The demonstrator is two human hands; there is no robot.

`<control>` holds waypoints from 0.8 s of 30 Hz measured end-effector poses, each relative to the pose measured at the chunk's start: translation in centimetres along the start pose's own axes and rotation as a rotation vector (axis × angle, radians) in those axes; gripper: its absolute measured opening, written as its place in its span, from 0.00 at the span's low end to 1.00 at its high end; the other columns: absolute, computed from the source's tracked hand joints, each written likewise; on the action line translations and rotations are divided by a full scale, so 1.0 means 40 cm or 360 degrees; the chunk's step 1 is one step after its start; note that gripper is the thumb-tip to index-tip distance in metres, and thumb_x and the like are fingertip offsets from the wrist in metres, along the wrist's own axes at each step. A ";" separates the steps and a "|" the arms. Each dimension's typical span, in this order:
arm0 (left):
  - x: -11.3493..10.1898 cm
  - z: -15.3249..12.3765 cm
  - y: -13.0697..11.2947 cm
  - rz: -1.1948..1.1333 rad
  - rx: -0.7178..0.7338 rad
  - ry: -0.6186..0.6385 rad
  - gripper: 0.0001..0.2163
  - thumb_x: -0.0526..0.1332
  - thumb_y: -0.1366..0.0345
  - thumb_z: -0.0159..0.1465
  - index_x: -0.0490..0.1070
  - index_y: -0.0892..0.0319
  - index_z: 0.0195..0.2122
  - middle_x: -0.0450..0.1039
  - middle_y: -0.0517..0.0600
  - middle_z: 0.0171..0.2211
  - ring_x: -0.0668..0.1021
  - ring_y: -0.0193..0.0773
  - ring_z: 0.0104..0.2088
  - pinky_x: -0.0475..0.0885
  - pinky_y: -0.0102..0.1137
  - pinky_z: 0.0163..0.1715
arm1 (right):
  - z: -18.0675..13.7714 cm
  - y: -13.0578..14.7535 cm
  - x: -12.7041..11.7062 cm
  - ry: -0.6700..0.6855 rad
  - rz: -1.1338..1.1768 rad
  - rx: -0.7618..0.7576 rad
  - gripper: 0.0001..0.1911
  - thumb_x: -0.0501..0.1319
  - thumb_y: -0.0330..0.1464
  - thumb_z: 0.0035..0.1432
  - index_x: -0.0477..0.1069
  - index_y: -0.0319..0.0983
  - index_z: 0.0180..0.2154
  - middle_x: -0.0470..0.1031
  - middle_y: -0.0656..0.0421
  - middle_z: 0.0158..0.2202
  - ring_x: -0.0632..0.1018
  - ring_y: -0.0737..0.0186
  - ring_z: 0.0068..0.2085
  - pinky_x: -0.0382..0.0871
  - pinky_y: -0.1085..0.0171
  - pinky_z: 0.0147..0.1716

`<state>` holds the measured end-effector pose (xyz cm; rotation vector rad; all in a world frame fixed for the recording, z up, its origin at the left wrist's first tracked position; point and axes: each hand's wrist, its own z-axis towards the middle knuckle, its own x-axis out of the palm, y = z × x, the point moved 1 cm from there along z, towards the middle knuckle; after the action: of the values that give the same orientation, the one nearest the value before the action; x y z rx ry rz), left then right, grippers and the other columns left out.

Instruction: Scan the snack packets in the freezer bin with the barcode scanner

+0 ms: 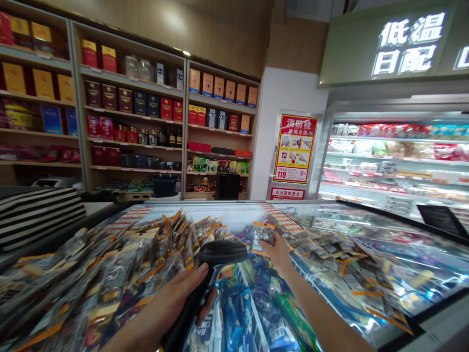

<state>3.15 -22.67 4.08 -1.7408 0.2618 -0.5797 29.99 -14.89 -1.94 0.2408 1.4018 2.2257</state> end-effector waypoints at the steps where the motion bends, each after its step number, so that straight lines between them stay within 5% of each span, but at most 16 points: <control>1: 0.002 -0.001 -0.002 -0.0002 0.0017 0.0001 0.17 0.56 0.51 0.52 0.68 0.62 0.24 0.69 0.48 0.19 0.67 0.28 0.17 0.62 0.22 0.17 | -0.001 0.000 0.001 -0.0004 0.0000 0.0016 0.15 0.60 0.32 0.41 0.64 0.38 0.35 0.73 0.58 0.32 0.73 0.59 0.34 0.65 0.62 0.35; 14: 0.000 0.001 0.006 0.0055 0.0049 0.0048 0.16 0.55 0.52 0.54 0.68 0.61 0.28 0.68 0.47 0.20 0.66 0.27 0.19 0.62 0.23 0.20 | -0.007 0.000 0.019 0.0101 -0.0046 -0.0011 0.20 0.60 0.36 0.41 0.65 0.36 0.39 0.74 0.55 0.34 0.74 0.57 0.36 0.66 0.59 0.38; 24: 0.008 -0.023 -0.026 0.0396 0.0131 0.0016 0.17 0.56 0.50 0.51 0.67 0.61 0.24 0.65 0.45 0.17 0.64 0.28 0.19 0.59 0.23 0.20 | -0.019 0.094 -0.024 0.0442 -0.0117 0.0263 0.13 0.59 0.30 0.39 0.66 0.38 0.33 0.74 0.60 0.30 0.74 0.61 0.32 0.66 0.65 0.32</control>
<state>2.83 -23.31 5.30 -1.5970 0.4487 -0.4123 29.34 -17.27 1.13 -0.0676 1.7142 2.1461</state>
